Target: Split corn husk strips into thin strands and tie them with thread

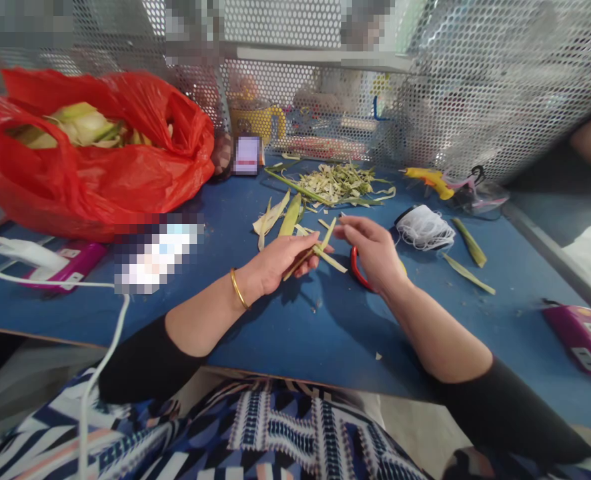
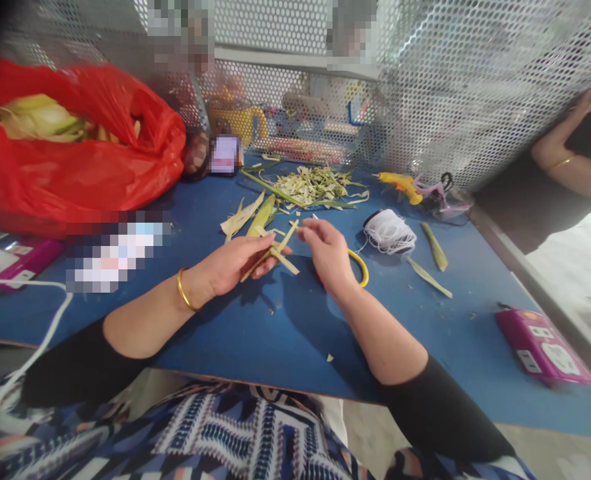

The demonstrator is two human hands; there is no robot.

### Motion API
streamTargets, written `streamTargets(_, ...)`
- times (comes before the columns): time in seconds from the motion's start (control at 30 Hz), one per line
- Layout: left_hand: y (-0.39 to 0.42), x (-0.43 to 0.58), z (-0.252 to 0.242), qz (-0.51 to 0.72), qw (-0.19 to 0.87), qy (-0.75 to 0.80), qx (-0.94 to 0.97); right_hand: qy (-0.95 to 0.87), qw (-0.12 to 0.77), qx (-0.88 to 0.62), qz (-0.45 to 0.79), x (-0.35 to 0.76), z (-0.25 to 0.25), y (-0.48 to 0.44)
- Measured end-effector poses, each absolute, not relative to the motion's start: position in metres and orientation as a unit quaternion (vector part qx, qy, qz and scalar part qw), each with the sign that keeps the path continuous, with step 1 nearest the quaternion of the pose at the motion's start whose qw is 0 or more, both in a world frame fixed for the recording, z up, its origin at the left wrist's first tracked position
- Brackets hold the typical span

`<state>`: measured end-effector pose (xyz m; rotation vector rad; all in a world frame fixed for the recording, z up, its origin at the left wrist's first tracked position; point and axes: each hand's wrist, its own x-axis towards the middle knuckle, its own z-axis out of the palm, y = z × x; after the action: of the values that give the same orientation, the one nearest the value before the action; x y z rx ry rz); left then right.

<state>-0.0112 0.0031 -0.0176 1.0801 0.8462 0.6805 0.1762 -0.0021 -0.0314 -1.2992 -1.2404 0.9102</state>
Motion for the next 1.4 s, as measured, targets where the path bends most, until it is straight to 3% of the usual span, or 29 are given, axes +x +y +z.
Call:
streamTargets(0.1, 0.005, -0.011, -0.018, 0.340, 0.738, 0.383, 0.440, -0.524, 0.446, -0.506, 0.520, 0.168, -0.031, -0.009)
streamTargets(0.17, 0.006, -0.012, -0.017, 0.349, 0.749, 0.378, 0.417, -0.548, 0.419, -0.479, 0.543, 0.164, -0.030, -0.013)
streamTargets(0.43, 0.006, -0.014, -0.014, 0.319, 0.786, 0.377, 0.371, -0.727, 0.365, -0.491, 0.312, 0.169, -0.029, -0.014)
streamTargets(0.6, -0.001, -0.005, -0.015, 0.368, 0.723, 0.433, 0.392, -0.792, 0.325, -0.497, 0.139, 0.165, -0.033, -0.017)
streamTargets(0.77, -0.006, 0.003, -0.013, 0.400, 0.682, 0.477, 0.384, -0.799, 0.305, -0.510, 0.092, 0.158, -0.034, -0.024)
streamTargets(0.87, -0.003, 0.000, -0.009, 0.385, 0.744, 0.450, 0.310, -0.783, 0.322, -0.519, 0.121, 0.159, -0.031, -0.022)
streamTargets(1.0, 0.003, -0.006, -0.006, 0.327, 0.839, 0.380, 0.213, -0.746, 0.326, -0.510, 0.278, 0.164, -0.027, -0.019)
streamTargets(1.2, 0.003, -0.004, -0.009, 0.387, 0.744, 0.451, 0.304, -0.754, 0.353, -0.531, 0.158, 0.162, -0.024, -0.022)
streamTargets(1.4, 0.003, -0.006, -0.010, 0.381, 0.719, 0.454, 0.364, -0.665, 0.385, -0.521, 0.371, 0.156, -0.019, -0.027)
